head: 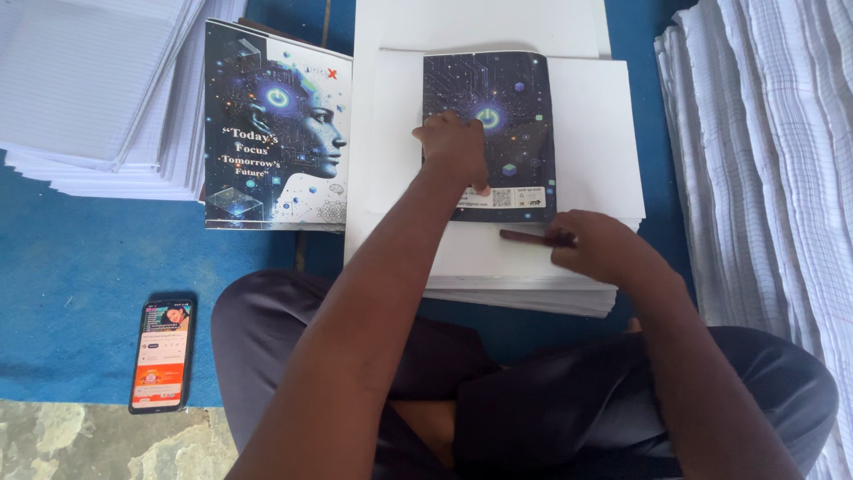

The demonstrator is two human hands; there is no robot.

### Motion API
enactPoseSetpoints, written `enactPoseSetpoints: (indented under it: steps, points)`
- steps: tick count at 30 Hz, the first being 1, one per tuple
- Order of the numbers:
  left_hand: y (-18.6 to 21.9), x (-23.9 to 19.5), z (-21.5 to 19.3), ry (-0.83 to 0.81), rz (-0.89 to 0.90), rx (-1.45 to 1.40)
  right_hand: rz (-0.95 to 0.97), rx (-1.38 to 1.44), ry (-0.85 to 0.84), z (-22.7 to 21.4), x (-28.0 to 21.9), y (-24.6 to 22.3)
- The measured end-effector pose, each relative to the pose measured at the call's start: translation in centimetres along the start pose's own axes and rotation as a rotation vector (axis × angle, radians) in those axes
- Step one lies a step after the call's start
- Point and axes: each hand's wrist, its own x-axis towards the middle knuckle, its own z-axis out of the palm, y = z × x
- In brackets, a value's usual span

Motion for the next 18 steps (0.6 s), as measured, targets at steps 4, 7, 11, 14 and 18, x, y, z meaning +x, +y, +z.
enactPoseSetpoints:
  steps: [4, 7, 11, 14, 18]
  points:
    - [0.1, 0.0, 0.0, -0.002, 0.006, 0.001, -0.012, 0.18, 0.032, -0.2, 0.5, 2.2]
    - [0.1, -0.1, 0.0, -0.002, 0.001, 0.002, -0.082, 0.357, 0.164, -0.5, 0.7, 2.8]
    - [0.2, 0.0, 0.0, -0.002, -0.004, -0.009, -0.074, 0.363, 0.273, -0.6, 0.7, 1.9]
    - [0.2, 0.1, 0.1, -0.005, -0.009, -0.005, -0.007, 0.248, 0.255, -0.7, 0.8, 1.1]
    - [0.2, 0.3, 0.2, -0.012, 0.002, -0.003, -0.056, 0.228, 0.235, -0.4, 0.8, 1.4]
